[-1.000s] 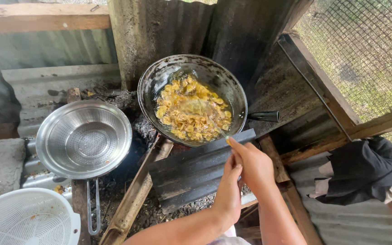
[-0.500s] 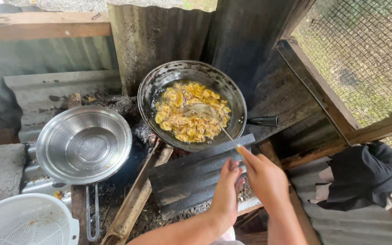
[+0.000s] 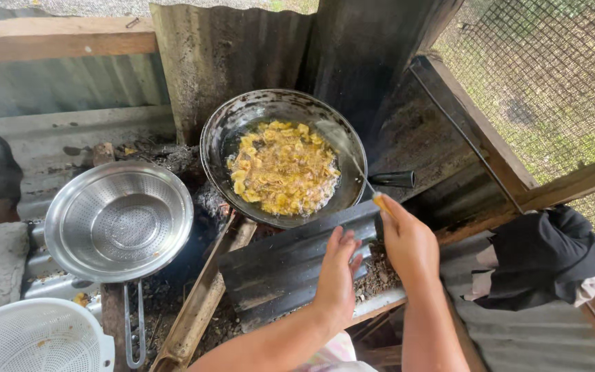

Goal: The person deep-fries pieces of food in a wok with oil, using a skimmer tool to continuously stir and separate them. The person then picks up a metal strainer pot, uses the skimmer to lift the fried items out of the wok, and transfers them into the strainer pot.

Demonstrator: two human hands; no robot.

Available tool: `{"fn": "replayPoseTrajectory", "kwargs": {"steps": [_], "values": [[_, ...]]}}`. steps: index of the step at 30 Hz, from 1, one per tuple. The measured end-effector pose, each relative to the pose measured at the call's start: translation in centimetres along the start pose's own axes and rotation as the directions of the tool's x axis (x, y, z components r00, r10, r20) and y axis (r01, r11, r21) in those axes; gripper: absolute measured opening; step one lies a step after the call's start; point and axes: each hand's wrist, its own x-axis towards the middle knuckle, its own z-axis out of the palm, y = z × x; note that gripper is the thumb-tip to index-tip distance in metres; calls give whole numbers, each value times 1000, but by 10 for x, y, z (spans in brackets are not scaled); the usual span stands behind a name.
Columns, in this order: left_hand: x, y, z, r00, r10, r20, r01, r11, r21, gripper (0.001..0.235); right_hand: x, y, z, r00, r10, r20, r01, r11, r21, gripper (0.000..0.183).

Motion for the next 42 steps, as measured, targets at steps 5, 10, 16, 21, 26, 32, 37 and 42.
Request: {"fn": "replayPoseTrajectory", "kwargs": {"steps": [5, 10, 16, 21, 26, 32, 37, 42], "values": [[2, 10, 2, 987, 146, 65, -151, 985, 87, 69, -9, -18, 36, 989, 63, 136, -62, 998, -12, 35], [-6, 19, 4, 974, 207, 93, -213, 975, 66, 68, 3, -26, 10, 940, 212, 266, -243, 966, 89, 39], [12, 20, 5, 976, 200, 85, -204, 978, 45, 67, 54, -11, 61, 999, 2, 32, -7, 987, 163, 31], [17, 18, -1, 982, 179, 58, -178, 984, -16, 69, 32, -38, 75, 958, -150, 246, 115, 982, 153, 35], [-10, 10, -4, 993, 99, 69, -99, 995, -6, 71, -8, -50, -27, 959, -206, 194, 209, 978, 5, 34], [-19, -7, -6, 990, -5, 140, 9, 1000, -27, 73, -28, -58, -17, 950, -204, 236, 234, 966, -106, 40], [-20, 4, -2, 997, -63, 50, 67, 995, -76, 72, -25, -49, -12, 943, -289, 164, 302, 951, -63, 39], [-25, 9, 4, 985, -3, 172, 27, 991, -133, 69, -43, -37, -10, 960, -221, 171, 245, 961, -131, 40]]}}
